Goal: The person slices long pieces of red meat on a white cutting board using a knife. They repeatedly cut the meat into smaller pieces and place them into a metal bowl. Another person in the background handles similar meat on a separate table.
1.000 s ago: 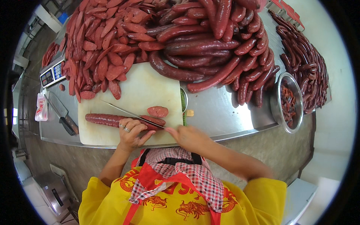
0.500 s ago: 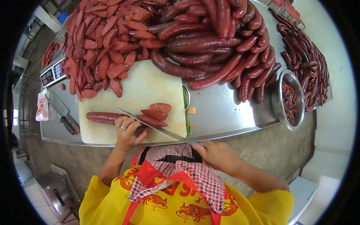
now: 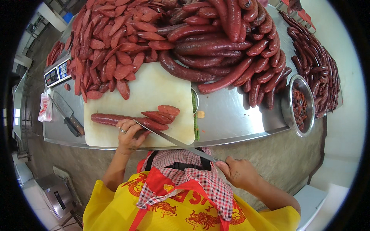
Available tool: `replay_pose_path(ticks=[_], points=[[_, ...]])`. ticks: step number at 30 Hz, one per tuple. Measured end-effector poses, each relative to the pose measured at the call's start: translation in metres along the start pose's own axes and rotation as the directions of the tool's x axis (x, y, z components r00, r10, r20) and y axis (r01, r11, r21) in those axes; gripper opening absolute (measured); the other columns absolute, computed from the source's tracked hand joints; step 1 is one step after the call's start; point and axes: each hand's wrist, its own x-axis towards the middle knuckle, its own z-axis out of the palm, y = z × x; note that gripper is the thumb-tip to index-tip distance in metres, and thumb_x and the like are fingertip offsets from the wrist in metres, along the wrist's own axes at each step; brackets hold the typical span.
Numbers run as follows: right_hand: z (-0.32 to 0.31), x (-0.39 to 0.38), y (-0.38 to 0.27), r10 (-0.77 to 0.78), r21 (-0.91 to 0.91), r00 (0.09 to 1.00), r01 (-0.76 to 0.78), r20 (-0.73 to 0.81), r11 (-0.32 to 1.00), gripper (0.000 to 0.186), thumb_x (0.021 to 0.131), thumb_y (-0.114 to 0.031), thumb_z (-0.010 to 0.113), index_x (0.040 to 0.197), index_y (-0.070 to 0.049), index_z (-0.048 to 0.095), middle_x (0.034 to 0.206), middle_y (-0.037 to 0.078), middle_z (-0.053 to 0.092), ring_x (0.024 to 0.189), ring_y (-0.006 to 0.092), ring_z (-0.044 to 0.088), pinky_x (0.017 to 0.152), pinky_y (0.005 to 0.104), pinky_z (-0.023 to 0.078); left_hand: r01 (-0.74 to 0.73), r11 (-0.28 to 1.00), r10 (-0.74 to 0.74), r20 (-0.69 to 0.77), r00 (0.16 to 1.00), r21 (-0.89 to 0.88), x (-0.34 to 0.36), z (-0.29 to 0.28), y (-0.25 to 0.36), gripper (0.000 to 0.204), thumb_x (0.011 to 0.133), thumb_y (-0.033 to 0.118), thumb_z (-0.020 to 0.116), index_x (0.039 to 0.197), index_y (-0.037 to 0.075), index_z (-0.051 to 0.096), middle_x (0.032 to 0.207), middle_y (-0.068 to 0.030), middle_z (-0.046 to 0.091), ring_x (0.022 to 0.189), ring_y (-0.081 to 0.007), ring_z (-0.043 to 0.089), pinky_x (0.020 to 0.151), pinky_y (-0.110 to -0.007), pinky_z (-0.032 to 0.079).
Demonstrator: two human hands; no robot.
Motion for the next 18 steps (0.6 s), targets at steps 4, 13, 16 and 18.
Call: replay_pose_path(ticks=[4, 13, 16, 18], points=[[0.019, 0.061, -0.021, -0.325, -0.033, 0.921, 0.326, -0.213, 0.945, 0.052, 0.098, -0.048, 0.044, 0.095, 0.002, 0.061, 0.075, 0.022, 0.064, 0.068, 0.0452, 0.063, 0.064, 0.0496, 0.053, 0.068, 0.998, -0.068, 0.009, 0.998, -0.006, 0.001, 0.000, 0.002, 0.037, 0.060, 0.011, 0.085, 0.090, 0.012, 0.062, 0.091, -0.0045, 0.059, 0.087, -0.0266, 0.054, 0.080, -0.039, 0.040], [0.014, 0.125, -0.092, -0.348, -0.055, 0.931, 0.344, -0.110, 0.937, 0.049, 0.100, -0.044, 0.040, 0.097, -0.001, 0.063, 0.081, 0.022, 0.065, 0.074, 0.0439, 0.064, 0.065, 0.0510, 0.052, 0.006, 1.000, -0.006, 0.009, 1.000, 0.028, -0.003, -0.012, -0.004, 0.037, 0.061, 0.007, 0.083, 0.091, 0.011, 0.063, 0.092, -0.0047, 0.059, 0.090, -0.0270, 0.054, 0.082, -0.038, 0.040], [-0.002, 0.061, -0.049, -0.288, 0.007, 0.954, 0.290, -0.089, 0.957, 0.046, 0.100, -0.042, 0.040, 0.100, -0.001, 0.062, 0.084, 0.022, 0.065, 0.073, 0.0438, 0.064, 0.062, 0.0518, 0.051, -0.004, 0.998, 0.004, -0.001, 1.000, 0.062, -0.004, -0.015, -0.009, 0.037, 0.059, 0.006, 0.083, 0.090, 0.011, 0.063, 0.092, -0.0048, 0.058, 0.091, -0.0270, 0.053, 0.083, -0.039, 0.040], [-0.009, 0.021, -0.029, -0.271, -0.235, 0.962, 0.268, 0.019, 0.934, 0.042, 0.100, -0.038, 0.042, 0.102, -0.001, 0.061, 0.083, 0.023, 0.064, 0.073, 0.0434, 0.064, 0.060, 0.0511, 0.051, 0.021, 0.999, -0.021, -0.009, 1.000, 0.035, -0.005, -0.014, -0.011, 0.037, 0.058, 0.008, 0.082, 0.089, 0.012, 0.062, 0.092, -0.0049, 0.057, 0.091, -0.0271, 0.053, 0.083, -0.039, 0.039]])
